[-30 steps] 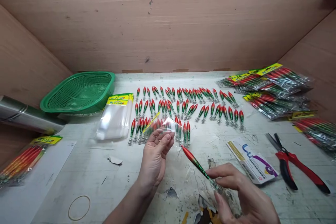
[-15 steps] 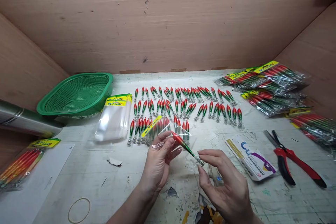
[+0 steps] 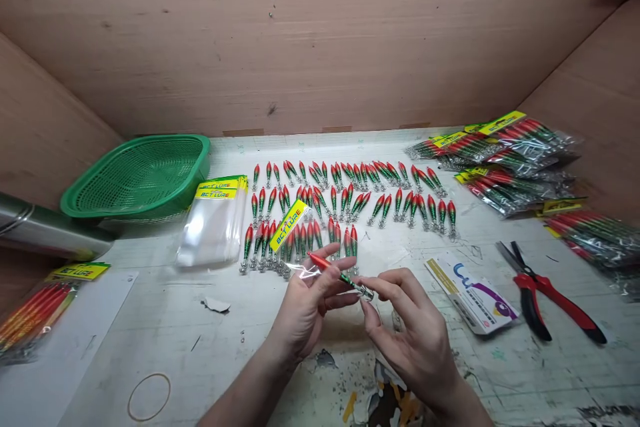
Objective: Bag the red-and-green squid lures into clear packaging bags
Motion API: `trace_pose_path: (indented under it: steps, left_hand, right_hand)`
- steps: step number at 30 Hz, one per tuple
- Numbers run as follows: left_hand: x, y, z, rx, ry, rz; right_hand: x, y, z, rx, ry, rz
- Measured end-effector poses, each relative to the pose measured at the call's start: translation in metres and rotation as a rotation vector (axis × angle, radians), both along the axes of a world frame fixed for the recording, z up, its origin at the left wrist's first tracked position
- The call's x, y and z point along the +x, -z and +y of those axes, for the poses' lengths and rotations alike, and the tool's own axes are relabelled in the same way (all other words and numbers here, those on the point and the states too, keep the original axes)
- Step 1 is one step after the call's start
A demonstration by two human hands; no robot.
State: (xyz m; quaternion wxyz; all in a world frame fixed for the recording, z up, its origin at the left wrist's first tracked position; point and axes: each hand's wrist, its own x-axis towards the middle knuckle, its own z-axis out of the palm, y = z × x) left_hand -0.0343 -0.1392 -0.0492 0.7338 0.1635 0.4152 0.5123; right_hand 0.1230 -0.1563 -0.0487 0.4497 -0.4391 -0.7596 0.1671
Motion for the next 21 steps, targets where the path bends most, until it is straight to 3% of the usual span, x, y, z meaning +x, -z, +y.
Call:
trace_pose_path:
  steps: [6,10,17,21]
  left_hand:
    - [-0.002,-0.002,0.003,-0.039,-0.062,-0.031]
    - [0.001,-0.003,0.002,-0.081,-0.024,-0.038]
    - [0.007,0.002,-0.001,-0.057,-0.009,0.002]
    - [0.009,0.001,-0.004,-0.07,0.02,0.011]
  right_hand:
    - [0.003,0.004,-0.002,-0.079,-0.032,0.045]
    - [0.001,0.003,-0.001,-0.135,-0.061,0.101]
    - [-0.002,0.001,-0.002,-0.365,-0.091,0.178]
    - [-0.004,0.004,-0.001,-0.285,0.01,0.183]
